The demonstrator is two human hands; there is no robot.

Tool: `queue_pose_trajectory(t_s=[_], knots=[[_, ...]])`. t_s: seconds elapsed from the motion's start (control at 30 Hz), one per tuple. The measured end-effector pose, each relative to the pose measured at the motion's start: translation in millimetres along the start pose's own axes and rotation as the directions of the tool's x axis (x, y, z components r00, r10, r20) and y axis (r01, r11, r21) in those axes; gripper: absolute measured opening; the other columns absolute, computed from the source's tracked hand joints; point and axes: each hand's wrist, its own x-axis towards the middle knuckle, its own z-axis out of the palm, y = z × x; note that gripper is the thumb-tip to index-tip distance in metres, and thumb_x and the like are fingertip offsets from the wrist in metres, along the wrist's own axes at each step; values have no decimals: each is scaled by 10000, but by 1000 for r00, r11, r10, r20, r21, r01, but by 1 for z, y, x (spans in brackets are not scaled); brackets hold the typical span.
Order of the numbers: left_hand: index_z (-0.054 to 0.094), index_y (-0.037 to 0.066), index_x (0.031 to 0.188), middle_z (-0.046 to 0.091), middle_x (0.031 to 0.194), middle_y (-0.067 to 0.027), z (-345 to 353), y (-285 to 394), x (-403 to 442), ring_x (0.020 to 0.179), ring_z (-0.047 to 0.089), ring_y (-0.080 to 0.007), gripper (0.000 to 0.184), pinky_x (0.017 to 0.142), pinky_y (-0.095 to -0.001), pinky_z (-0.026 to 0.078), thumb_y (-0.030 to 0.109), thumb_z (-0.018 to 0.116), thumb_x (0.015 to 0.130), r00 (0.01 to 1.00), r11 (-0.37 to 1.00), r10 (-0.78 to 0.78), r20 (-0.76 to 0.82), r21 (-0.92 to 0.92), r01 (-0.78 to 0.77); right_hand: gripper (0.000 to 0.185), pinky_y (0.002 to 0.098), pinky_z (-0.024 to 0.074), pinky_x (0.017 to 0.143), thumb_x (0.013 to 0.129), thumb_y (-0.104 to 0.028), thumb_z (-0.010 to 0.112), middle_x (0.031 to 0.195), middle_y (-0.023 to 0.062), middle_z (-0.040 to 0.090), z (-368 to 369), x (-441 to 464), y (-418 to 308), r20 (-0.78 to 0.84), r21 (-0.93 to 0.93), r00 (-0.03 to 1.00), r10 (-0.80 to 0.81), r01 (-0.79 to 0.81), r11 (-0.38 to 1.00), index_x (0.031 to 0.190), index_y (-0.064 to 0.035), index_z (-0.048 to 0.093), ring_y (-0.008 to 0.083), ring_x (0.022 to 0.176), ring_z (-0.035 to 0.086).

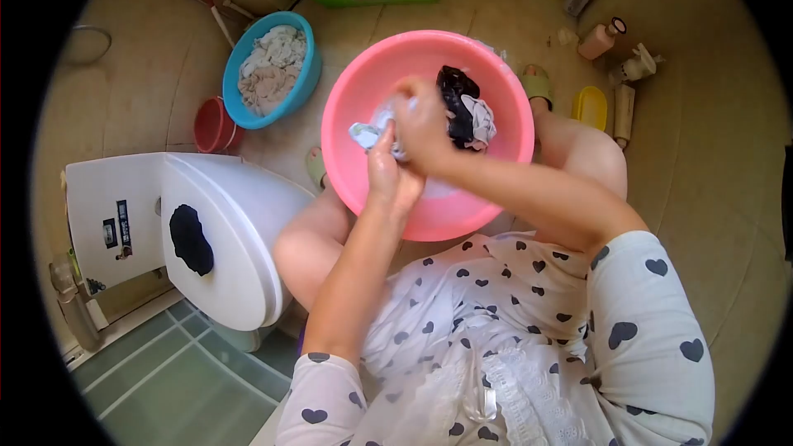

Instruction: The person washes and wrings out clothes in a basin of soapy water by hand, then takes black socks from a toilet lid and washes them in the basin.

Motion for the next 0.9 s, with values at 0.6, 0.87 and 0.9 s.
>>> queue_pose_trajectory(t_s=[0.6, 0.87, 0.9], knots=[[352, -18, 1309, 433, 1324, -171, -2, -3, -20, 1214, 438, -303, 453, 1045, -414, 345, 298, 313, 986, 976, 964, -167, 143, -186, 192, 383, 432, 336, 996, 814, -198, 508, 1271, 241, 488, -13, -9, -5, 204, 145, 975, 92, -123, 982, 1159, -54, 591, 381, 1202, 426], [488, 5, 1149, 557, 1141, -164, 13, 46, -30, 1091, 534, -291, 408, 975, -439, 412, 352, 389, 960, 982, 977, -151, 111, 168, 131, 314, 440, 428, 859, 786, -149, 605, 930, 210, 513, -33, -58, -38, 250, -91, 850, -463, 497, 863, 1074, -52, 528, 420, 906, 533], [504, 7, 1121, 570, 1117, -165, 21, 48, -32, 1073, 545, -293, 400, 957, -444, 429, 356, 404, 954, 979, 971, -178, 99, 181, 158, 329, 447, 437, 829, 774, -140, 615, 928, 209, 513, -38, -53, -44, 341, -22, 833, -435, 470, 883, 1080, -61, 524, 415, 889, 538]])
